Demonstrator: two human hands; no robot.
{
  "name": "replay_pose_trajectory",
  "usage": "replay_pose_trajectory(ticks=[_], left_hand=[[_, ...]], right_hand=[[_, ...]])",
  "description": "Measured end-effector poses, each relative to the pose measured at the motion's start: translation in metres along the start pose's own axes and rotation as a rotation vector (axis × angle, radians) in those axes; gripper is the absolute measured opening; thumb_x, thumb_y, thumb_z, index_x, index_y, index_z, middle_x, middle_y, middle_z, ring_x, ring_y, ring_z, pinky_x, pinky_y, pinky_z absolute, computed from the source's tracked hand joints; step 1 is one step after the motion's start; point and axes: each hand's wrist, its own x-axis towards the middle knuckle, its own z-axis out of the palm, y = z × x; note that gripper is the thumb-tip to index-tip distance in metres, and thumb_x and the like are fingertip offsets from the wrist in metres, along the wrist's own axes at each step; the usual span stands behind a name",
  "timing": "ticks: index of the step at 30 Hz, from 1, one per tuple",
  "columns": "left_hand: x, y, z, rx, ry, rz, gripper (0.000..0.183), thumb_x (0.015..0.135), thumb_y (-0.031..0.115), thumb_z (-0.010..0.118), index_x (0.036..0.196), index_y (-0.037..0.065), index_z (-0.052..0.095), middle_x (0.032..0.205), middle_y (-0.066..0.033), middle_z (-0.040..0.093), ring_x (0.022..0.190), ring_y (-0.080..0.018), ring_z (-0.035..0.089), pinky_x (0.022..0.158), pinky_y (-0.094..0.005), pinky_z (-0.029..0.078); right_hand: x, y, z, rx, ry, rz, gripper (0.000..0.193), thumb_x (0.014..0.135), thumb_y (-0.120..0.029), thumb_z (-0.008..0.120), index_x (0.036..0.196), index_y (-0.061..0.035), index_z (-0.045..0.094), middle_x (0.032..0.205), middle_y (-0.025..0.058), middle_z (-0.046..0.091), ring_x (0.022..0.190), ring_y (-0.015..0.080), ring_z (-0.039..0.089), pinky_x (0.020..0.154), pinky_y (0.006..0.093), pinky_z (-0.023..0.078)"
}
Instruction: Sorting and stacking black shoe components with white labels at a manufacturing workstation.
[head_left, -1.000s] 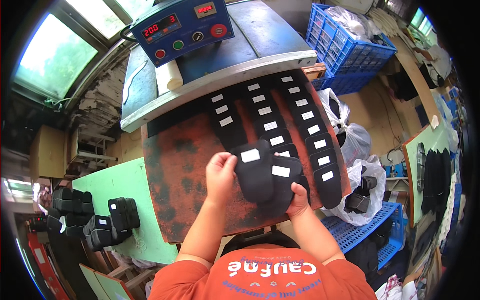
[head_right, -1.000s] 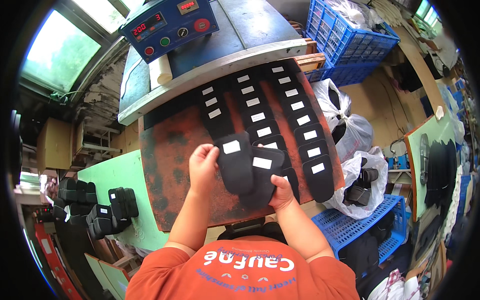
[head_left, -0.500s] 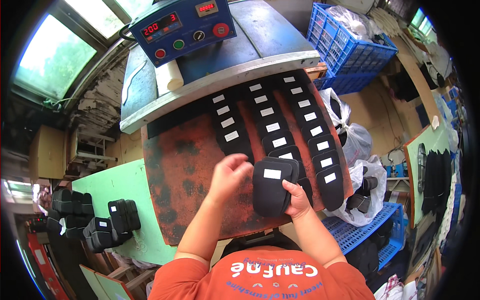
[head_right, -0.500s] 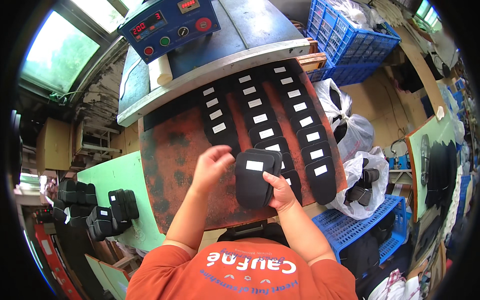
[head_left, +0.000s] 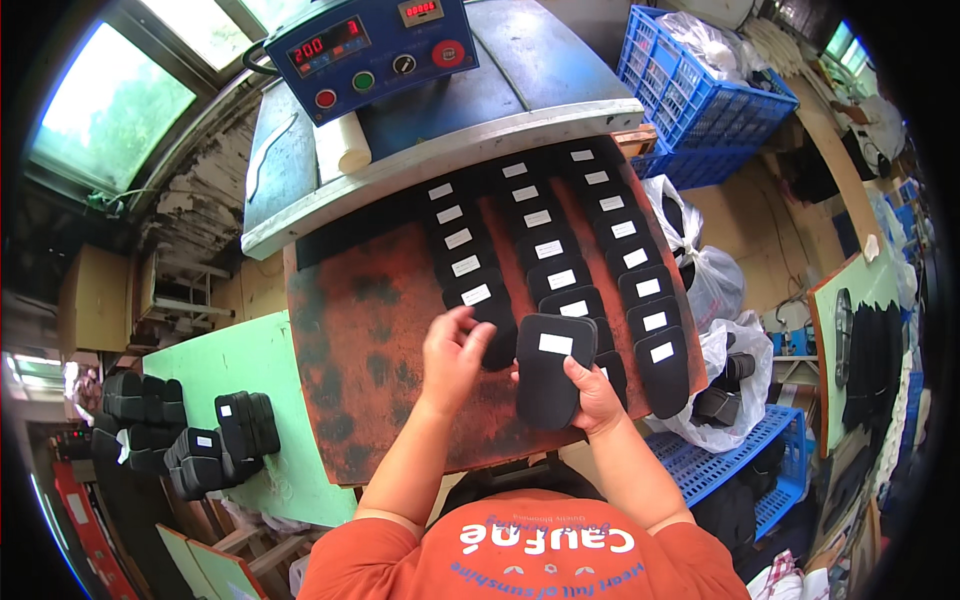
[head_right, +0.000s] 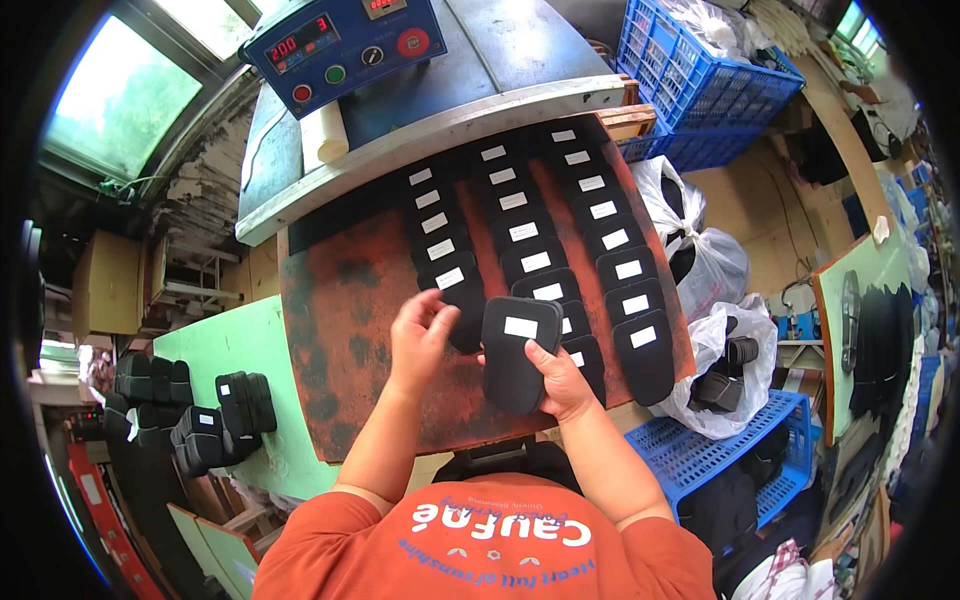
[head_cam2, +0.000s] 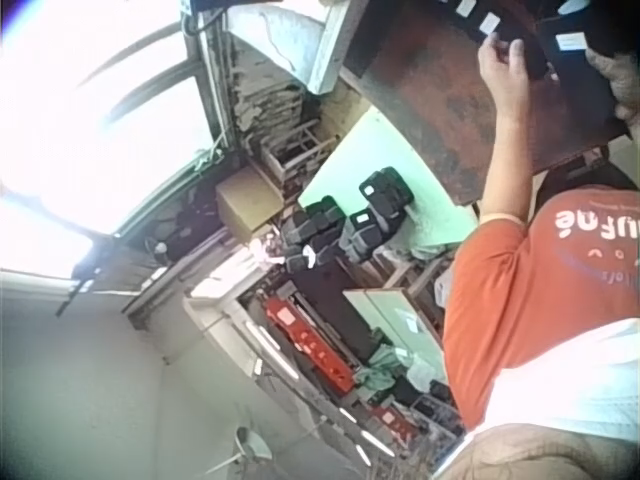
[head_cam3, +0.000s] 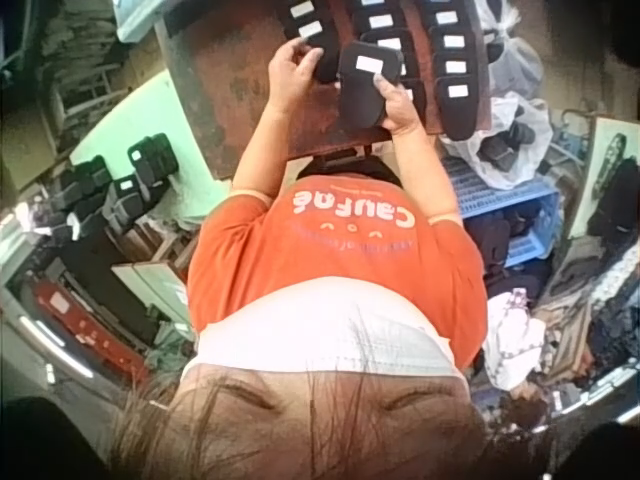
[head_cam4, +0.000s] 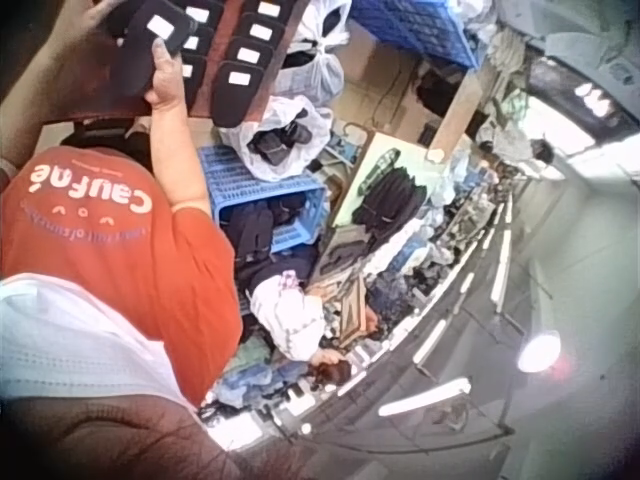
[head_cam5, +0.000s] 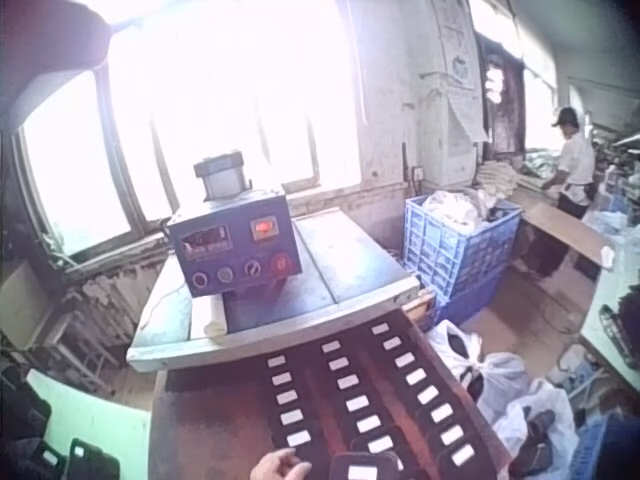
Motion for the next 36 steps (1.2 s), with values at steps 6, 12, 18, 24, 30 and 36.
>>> replay_pose_trajectory(ticks=[6,12,18,24,30,36], left_hand=[[-0.036,0.022,0.012,-0.106,-0.128,-0.144,0.011,0.078,0.002,0.068,0.086,0.001,0.061,0.075,0.0016,0.060,0.067,-0.0040,0.055,0.059,-0.0179,0.045],[-0.022,0.005,-0.003,-0.402,0.026,-0.364,0.009,0.085,0.006,0.061,0.081,0.005,0.053,0.065,0.0023,0.054,0.048,-0.0031,0.046,0.044,-0.0166,0.037],[-0.019,-0.007,-0.008,0.030,0.022,-0.458,0.014,0.083,0.010,0.065,0.087,0.001,0.056,0.069,-0.0012,0.058,0.054,-0.0062,0.052,0.048,-0.0194,0.043],[-0.063,0.041,0.013,-0.422,-0.264,-0.386,0.011,0.083,0.008,0.064,0.089,0.001,0.059,0.078,-0.0017,0.061,0.066,-0.0065,0.055,0.057,-0.0201,0.046],[-0.064,0.019,-0.009,-0.490,-0.122,-0.429,0.006,0.085,0.006,0.060,0.081,0.005,0.056,0.072,0.0008,0.057,0.056,-0.0039,0.049,0.050,-0.0173,0.040],[-0.083,0.038,0.015,-0.384,-0.253,-0.406,0.007,0.082,0.007,0.064,0.082,0.005,0.058,0.069,0.0031,0.057,0.059,-0.0030,0.050,0.053,-0.0162,0.040]], right_hand=[[0.000,0.013,-0.001,0.023,0.041,0.020,0.042,0.089,-0.020,0.057,0.125,-0.0021,0.044,0.116,0.0121,0.055,0.103,0.0229,0.058,0.087,0.0377,0.050],[-0.019,-0.003,-0.013,0.136,0.044,-0.028,0.041,0.092,-0.024,0.052,0.123,0.0013,0.044,0.115,0.0161,0.055,0.102,0.0278,0.058,0.084,0.0420,0.051],[-0.034,-0.010,-0.014,0.051,0.028,-0.046,0.059,0.090,-0.045,0.048,0.123,0.0036,0.043,0.114,0.0198,0.055,0.101,0.0283,0.058,0.083,0.0419,0.052],[-0.036,0.013,0.001,-0.070,-0.076,0.085,0.069,0.080,-0.053,0.058,0.124,-0.0021,0.043,0.106,0.0125,0.058,0.089,0.0223,0.063,0.076,0.0345,0.054],[-0.047,0.000,-0.003,-0.131,-0.023,0.034,0.071,0.075,-0.055,0.061,0.120,-0.0028,0.045,0.100,0.0083,0.057,0.088,0.0182,0.060,0.078,0.0339,0.053],[-0.049,0.014,-0.007,-0.227,-0.099,0.083,0.082,0.071,-0.061,0.059,0.125,-0.0018,0.042,0.111,0.0106,0.057,0.095,0.0203,0.061,0.079,0.0340,0.054]])
